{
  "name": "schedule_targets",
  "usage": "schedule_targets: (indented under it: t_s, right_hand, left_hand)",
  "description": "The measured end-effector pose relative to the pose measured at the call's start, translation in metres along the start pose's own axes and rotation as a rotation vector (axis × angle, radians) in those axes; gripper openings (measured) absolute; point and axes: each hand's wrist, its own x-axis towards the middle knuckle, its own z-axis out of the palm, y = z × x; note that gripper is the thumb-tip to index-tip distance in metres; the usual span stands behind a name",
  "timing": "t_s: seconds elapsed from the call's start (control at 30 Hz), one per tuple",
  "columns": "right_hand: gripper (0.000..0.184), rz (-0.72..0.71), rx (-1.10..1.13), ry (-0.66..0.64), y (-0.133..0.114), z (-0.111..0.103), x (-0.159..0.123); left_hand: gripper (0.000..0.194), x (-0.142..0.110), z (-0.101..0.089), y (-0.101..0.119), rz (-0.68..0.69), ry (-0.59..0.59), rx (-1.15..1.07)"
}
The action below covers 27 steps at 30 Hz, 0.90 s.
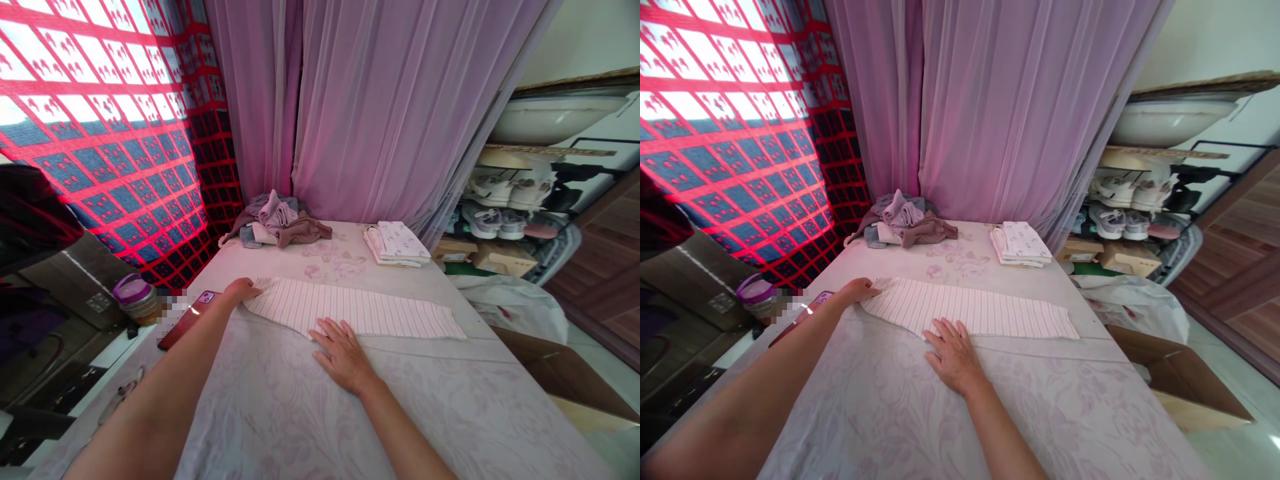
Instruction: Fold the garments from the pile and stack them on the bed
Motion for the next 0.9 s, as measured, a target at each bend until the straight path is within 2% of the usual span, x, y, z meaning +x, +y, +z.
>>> schedule_targets:
  t_s: [0.17,0.33,0.4,0.63,0.77,0.83,0.9]
  right_hand:
    - [0.048,0.003,0.024,-0.007,0.000,-0.001,0.000]
    - [0.048,0.006,0.038,0.000,0.001,0.001,0.000]
    - [0.048,0.001,0.032,0.005,0.002,0.002,0.000]
    - [0.048,-0.005,0.019,0.010,0.002,0.002,0.000]
    - [0.048,-0.003,0.032,0.004,0.001,0.000,0.000]
    - [0.048,-0.002,0.025,0.000,0.001,0.000,0.000]
    - [0.048,-0.004,0.019,0.001,0.001,0.000,0.000]
  left_hand:
    - [0.026,-0.009,0.005,0.005,0.047,0.030,-0.079]
    - [0.046,-0.014,0.009,0.010,0.015,0.019,-0.220]
    - [0.049,-0.015,0.008,0.012,0.008,0.028,-0.272]
    - [0.040,-0.016,0.009,0.011,0.040,0.238,-0.286]
    - [0.032,-0.016,0.012,0.004,0.018,0.285,-0.214]
    - [0.035,-0.020,0.013,0.006,0.026,0.339,-0.193]
    - [0.039,-0.026,0.017,0.012,0.108,0.412,-0.166]
